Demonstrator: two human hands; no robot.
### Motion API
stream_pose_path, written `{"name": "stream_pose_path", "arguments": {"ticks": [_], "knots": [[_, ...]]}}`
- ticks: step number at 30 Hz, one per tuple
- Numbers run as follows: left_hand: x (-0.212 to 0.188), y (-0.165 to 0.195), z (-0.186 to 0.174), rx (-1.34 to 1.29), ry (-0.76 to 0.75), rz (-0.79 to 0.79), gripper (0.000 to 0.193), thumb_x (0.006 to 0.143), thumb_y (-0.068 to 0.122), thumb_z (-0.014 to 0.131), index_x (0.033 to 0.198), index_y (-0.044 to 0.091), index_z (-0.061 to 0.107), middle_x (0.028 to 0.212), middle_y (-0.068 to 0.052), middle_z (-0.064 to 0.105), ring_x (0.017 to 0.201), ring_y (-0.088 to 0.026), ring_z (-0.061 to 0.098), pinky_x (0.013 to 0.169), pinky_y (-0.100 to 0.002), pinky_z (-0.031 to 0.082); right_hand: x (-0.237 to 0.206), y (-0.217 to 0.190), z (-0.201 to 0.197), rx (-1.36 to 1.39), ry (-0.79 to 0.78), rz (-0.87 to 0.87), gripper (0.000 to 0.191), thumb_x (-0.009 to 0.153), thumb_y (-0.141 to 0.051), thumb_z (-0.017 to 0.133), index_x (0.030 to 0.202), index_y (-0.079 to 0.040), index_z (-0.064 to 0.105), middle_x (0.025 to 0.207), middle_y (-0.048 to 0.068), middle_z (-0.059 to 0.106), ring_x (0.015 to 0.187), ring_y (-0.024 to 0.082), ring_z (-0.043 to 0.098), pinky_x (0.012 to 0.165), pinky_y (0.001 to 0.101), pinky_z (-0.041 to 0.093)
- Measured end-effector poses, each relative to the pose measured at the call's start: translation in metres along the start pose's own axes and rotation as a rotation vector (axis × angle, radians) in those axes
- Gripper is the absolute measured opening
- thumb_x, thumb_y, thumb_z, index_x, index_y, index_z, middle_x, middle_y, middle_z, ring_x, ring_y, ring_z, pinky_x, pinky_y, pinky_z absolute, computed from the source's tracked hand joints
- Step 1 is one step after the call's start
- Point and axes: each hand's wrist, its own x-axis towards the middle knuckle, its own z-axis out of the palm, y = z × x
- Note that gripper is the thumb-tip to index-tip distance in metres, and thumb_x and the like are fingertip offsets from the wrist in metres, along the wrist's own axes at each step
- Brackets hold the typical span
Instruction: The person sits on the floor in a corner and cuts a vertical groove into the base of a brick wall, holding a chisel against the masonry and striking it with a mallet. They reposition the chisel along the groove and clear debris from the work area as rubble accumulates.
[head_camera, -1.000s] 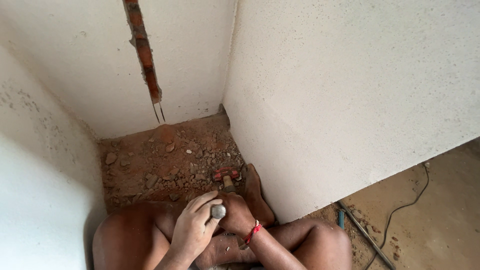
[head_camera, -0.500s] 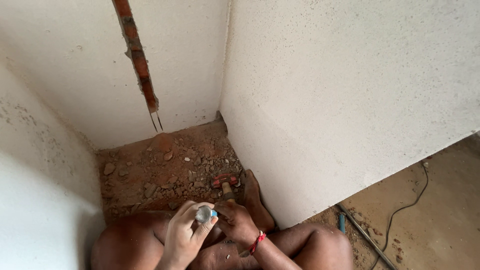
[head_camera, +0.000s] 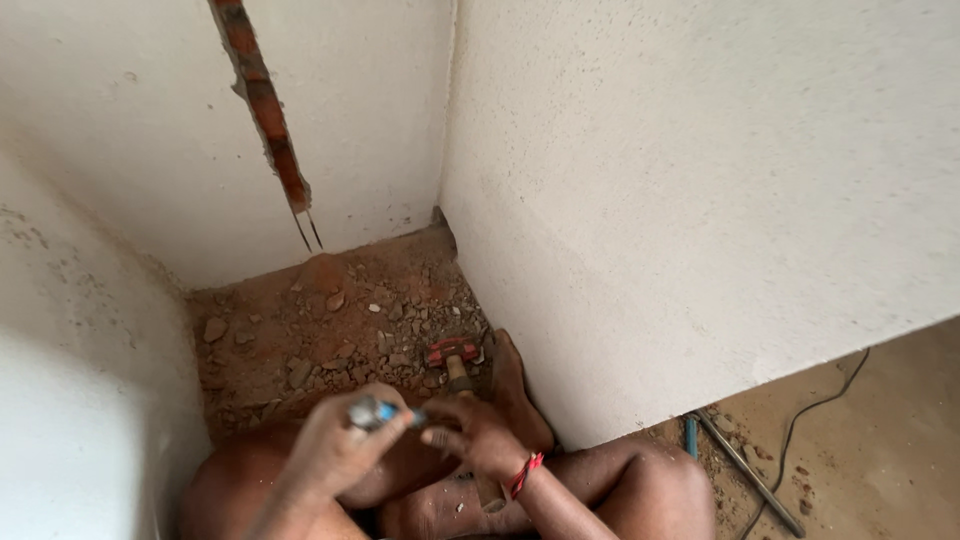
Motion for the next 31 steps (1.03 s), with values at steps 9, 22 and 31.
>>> {"name": "stream_pose_path", "arguments": {"ticks": [9,22,31], "knots": [[0.040,-0.008,-0.068,-0.103,0.635,0.139,0.021,0.095,0.025,0.070,0.106,0.008,0.073,0.074,-0.003,0.072,0.049,-0.009,0.061,0.037,-0.028,0.045,0.015,0.027,-0.012,-0.408,0.292,0.257,0.072,0.079,-0.040,0.080,0.141,-0.016,0.052,0.138,0.012,0.057,0.123,0.030,0.060,0.105,0.0375,0.049],[0.176,-0.034,-0.123,-0.152,0.873,0.235,0.019,0.109,0.015,0.073,0.116,-0.002,0.067,0.090,-0.010,0.073,0.075,-0.009,0.070,0.063,-0.025,0.058,0.038,0.039,-0.022,-0.369,0.329,0.268,0.050,0.078,-0.038,0.081,0.118,-0.015,0.060,0.097,0.015,0.074,0.092,0.033,0.072,0.084,0.0441,0.055],[0.229,-0.036,-0.146,0.260,0.954,0.115,0.039,0.106,0.033,0.086,0.106,-0.001,0.067,0.086,-0.015,0.074,0.071,-0.024,0.071,0.064,-0.038,0.057,0.046,0.053,-0.026,-0.318,0.291,0.334,0.049,0.080,-0.037,0.080,0.118,-0.015,0.060,0.098,0.015,0.075,0.096,0.031,0.072,0.088,0.0428,0.055]]}}
